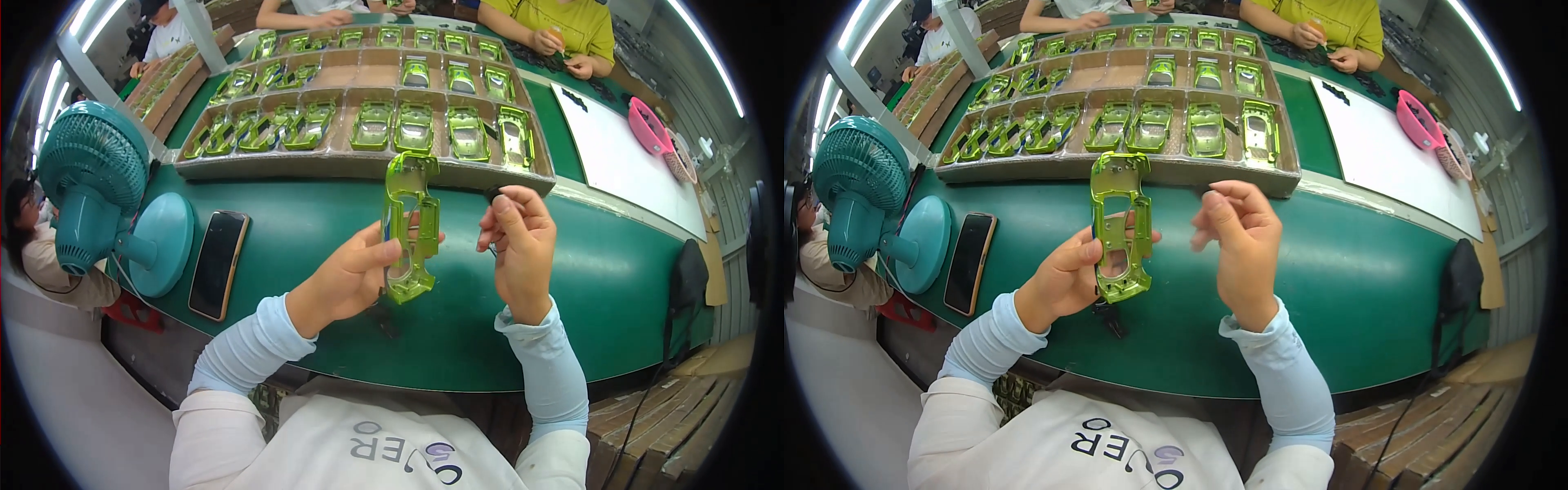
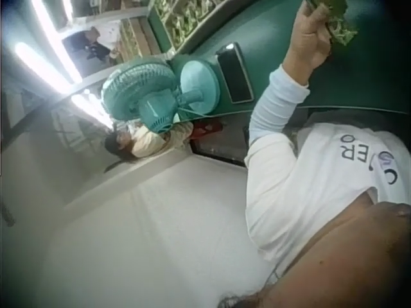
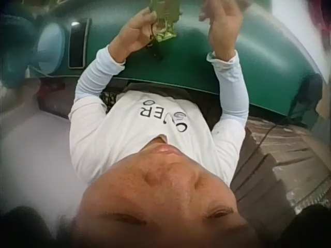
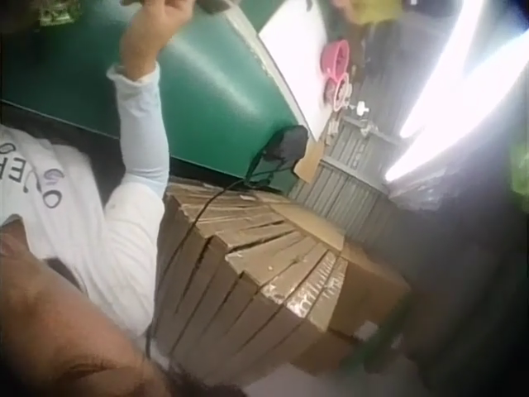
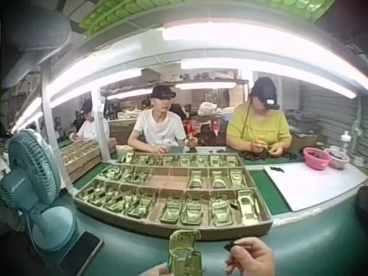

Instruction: The person takes toy car bodies from a tray, assembles small plastic parts into them by hand, and places the assembled car bodies back into the tray.

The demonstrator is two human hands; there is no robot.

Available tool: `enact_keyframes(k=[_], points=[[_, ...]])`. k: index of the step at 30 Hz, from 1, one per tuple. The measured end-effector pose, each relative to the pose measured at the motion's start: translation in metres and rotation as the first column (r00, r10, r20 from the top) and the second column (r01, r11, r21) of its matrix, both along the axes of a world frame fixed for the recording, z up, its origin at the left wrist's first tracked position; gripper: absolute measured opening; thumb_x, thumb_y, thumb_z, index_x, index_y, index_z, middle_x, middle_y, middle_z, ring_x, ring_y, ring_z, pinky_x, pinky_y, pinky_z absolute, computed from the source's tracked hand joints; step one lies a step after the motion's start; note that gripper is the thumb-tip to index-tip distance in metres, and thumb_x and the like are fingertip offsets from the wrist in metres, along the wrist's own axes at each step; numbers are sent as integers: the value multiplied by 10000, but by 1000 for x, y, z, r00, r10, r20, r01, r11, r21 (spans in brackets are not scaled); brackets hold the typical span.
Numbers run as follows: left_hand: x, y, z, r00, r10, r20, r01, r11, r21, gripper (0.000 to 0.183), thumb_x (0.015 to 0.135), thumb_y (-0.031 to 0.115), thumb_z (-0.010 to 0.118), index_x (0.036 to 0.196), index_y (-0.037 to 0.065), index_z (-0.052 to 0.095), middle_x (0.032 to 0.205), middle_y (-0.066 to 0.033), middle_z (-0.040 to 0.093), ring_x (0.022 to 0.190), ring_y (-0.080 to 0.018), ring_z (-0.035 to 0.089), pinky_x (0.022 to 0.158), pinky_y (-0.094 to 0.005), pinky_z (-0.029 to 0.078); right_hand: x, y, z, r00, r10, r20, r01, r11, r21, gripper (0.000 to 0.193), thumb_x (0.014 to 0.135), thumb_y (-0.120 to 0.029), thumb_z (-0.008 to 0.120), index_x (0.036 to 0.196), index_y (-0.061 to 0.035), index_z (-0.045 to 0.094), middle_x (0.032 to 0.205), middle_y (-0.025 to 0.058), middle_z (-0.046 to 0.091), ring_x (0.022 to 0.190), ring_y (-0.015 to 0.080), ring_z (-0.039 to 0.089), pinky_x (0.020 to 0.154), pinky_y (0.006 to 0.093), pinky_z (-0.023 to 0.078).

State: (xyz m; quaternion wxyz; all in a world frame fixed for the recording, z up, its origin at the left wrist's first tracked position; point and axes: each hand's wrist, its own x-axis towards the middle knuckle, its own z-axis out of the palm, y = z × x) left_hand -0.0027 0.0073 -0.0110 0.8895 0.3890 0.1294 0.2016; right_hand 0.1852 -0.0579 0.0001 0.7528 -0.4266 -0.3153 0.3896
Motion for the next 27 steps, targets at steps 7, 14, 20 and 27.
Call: enact_keyframes(k=[7, 14, 20, 27], points=[[1, -4, -3, 986, 163, -20, -157, 971, 180, 714, 680, 52, 697, 1274, 68, 300, 1261, -96, 404, 1140, -200, 418, 962, -334, 350, -11, -2, 3, 964, 234, -129, -234, 972, 12, 209, 815, -91, 574, 990, 25, 581, 711, 49, 567, 629, 127, 555, 594, 247, 450], [4, -6, -13, 914, 402, 63, -329, 640, 694, 647, 641, 15, 728, 1170, 48, 357, 1086, -77, 485, 972, -156, 511, 818, -293, 439, -14, -9, 0, 949, 316, -19, -316, 946, -74, 227, 762, -24, 604, 975, 47, 564, 887, 101, 584, 710, 142, 589, 648, 259, 475], [5, -12, -9, 923, 384, 3, -296, 705, 645, 656, 622, 39, 752, 1155, 50, 370, 1050, -65, 501, 958, -144, 512, 796, -278, 445, -24, -11, -3, 860, 84, 503, -69, 996, -48, 120, 685, 50, 626, 797, 7, 629, 816, 66, 590, 742, 123, 572, 633, 222, 437], [6, -15, -9, 931, 365, 35, -287, 667, 687, 615, 626, 23, 747, 1129, 50, 395, 1029, -50, 491, 943, -130, 495, 787, -265, 441, -34, -9, -5, 575, -119, 810, 81, 993, 88, 112, 665, 69, 642, 760, 15, 618, 677, 78, 586, 579, 118, 536, 517, 218, 424]])
